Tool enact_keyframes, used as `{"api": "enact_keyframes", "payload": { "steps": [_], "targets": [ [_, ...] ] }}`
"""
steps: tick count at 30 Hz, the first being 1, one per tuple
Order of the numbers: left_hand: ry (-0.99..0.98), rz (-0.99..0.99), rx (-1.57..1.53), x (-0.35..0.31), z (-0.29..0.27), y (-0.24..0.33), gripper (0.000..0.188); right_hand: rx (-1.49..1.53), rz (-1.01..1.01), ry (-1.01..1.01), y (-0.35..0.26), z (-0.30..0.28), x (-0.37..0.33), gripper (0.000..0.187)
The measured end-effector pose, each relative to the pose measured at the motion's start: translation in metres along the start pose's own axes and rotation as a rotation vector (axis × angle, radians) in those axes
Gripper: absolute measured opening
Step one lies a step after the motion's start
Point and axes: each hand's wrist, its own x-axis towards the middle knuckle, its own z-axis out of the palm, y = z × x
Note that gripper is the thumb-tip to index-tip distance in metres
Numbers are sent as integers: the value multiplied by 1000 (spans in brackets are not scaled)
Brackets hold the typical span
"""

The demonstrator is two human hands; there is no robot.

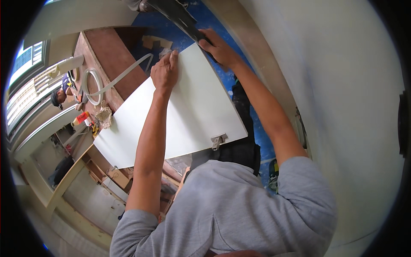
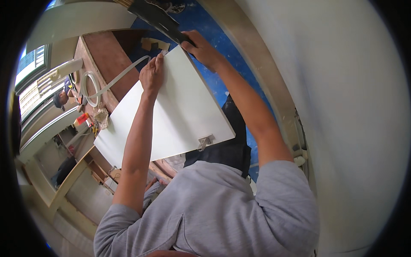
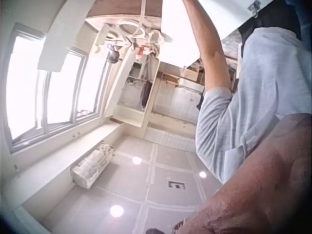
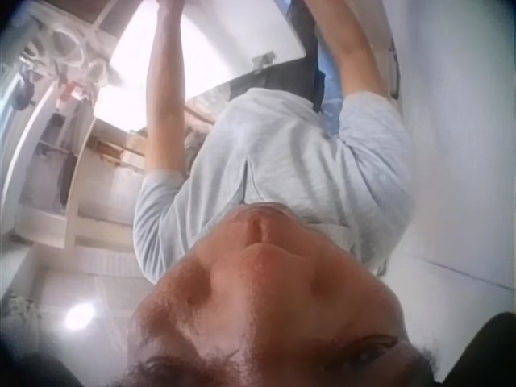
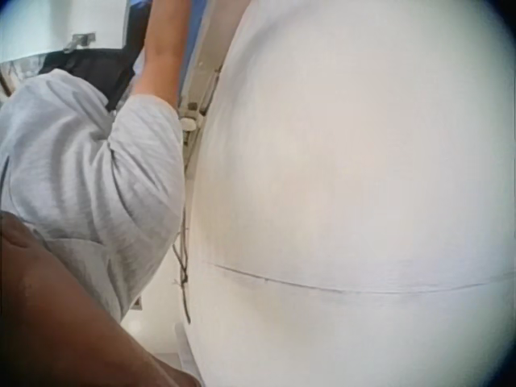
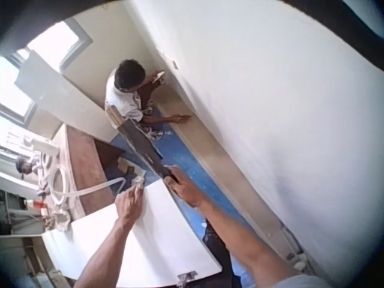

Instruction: The person applies a finishing strip to the edge of a white furniture panel. They apply glue, press the strip along the edge, and use a utility knife and pliers to trim the excess material.

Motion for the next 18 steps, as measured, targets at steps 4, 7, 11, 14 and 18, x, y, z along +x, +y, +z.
{"api": "enact_keyframes", "payload": {
  "steps": [4,7,11,14,18],
  "targets": [
    [-2,3,5,4,0,-3,61,161,60,-74,15,-6,3,44],
    [24,12,11,2,3,-6,62,45,-46,-188,3,-14,20,44],
    [55,21,15,1,3,-4,61,-110,-52,-182,33,-25,2,42],
    [1,-8,27,1,1,-2,61,12,79,-61,24,-9,-8,42],
    [-2,6,77,1,4,-6,61,-42,-172,-134,-7,-10,15,42]
  ]
}}
